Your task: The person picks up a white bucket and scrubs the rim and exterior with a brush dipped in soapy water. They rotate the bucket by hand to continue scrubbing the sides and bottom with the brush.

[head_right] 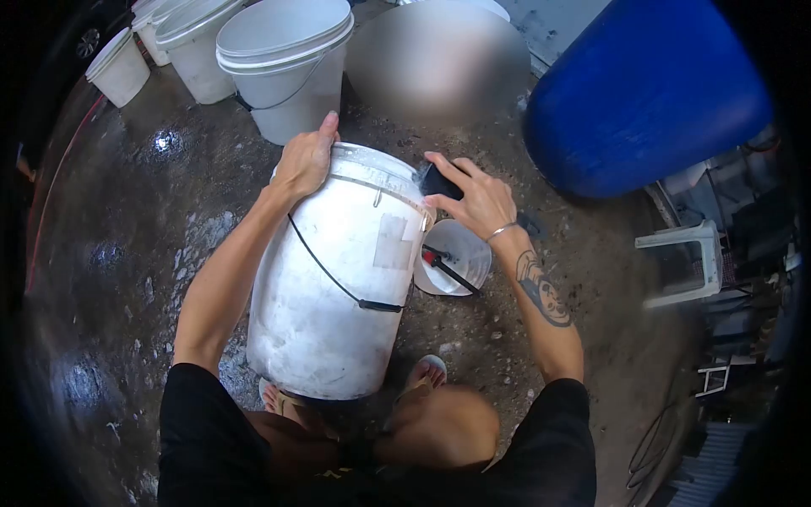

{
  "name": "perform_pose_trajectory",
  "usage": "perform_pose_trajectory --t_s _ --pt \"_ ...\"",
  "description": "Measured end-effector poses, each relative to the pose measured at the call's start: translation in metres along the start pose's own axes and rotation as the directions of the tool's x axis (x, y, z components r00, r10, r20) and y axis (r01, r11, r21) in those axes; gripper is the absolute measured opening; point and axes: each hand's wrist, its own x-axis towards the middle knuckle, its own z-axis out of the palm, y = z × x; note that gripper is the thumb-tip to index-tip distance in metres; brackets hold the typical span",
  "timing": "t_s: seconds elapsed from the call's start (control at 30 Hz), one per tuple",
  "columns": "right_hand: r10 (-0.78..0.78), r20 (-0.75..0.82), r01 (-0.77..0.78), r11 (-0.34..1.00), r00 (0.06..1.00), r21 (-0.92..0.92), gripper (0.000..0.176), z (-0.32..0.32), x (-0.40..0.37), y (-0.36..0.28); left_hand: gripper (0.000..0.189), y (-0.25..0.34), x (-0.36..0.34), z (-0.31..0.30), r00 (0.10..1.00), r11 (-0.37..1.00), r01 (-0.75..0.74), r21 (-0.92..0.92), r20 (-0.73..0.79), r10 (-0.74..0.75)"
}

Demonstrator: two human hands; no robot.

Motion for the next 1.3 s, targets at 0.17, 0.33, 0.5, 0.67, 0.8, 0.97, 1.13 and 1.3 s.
perform_pose_trajectory --t_s 0.17,0.33,0.5,0.67,0.8,0.97,1.13,1.3 --pt "0.000 -0.035 0.007 0.981 0.999 0.194 0.068 -0.007 0.053 -0.054 0.090 0.003 -0.001 0.002 0.998 0.997 -0.062 0.049 0.015 0.061" --pt "-0.050 0.031 0.019 0.771 0.998 0.636 0.073 0.013 0.091 -0.052 0.090 -0.006 0.002 -0.005 1.000 0.999 -0.025 0.030 -0.012 0.026" --pt "0.023 0.222 -0.174 0.705 0.975 0.688 0.079 0.014 0.051 0.011 0.090 -0.006 -0.001 -0.006 0.999 0.999 0.031 0.043 0.013 -0.032" --pt "0.202 0.273 -0.296 0.881 0.941 0.369 0.081 0.028 0.006 0.041 0.090 -0.010 0.000 -0.006 1.000 0.999 0.018 0.051 -0.022 -0.017" --pt "0.063 0.162 -0.152 0.761 0.985 0.630 0.075 0.003 0.047 -0.012 0.087 -0.012 0.001 -0.007 0.999 0.998 0.032 0.050 0.024 -0.033" --pt "-0.068 0.003 0.054 0.813 0.998 0.580 0.076 0.007 0.080 -0.053 0.087 -0.006 -0.003 -0.005 1.000 0.999 0.007 0.033 -0.015 -0.006" --pt "0.127 0.188 -0.212 0.803 0.974 0.556 0.075 0.029 0.010 0.025 0.087 -0.022 -0.002 -0.012 0.998 0.997 0.068 -0.026 -0.015 -0.068" --pt "0.190 0.386 -0.313 0.906 0.903 0.285 0.078 0.033 -0.012 0.046 0.086 -0.025 -0.003 -0.011 0.999 0.999 0.047 -0.019 -0.015 -0.047"
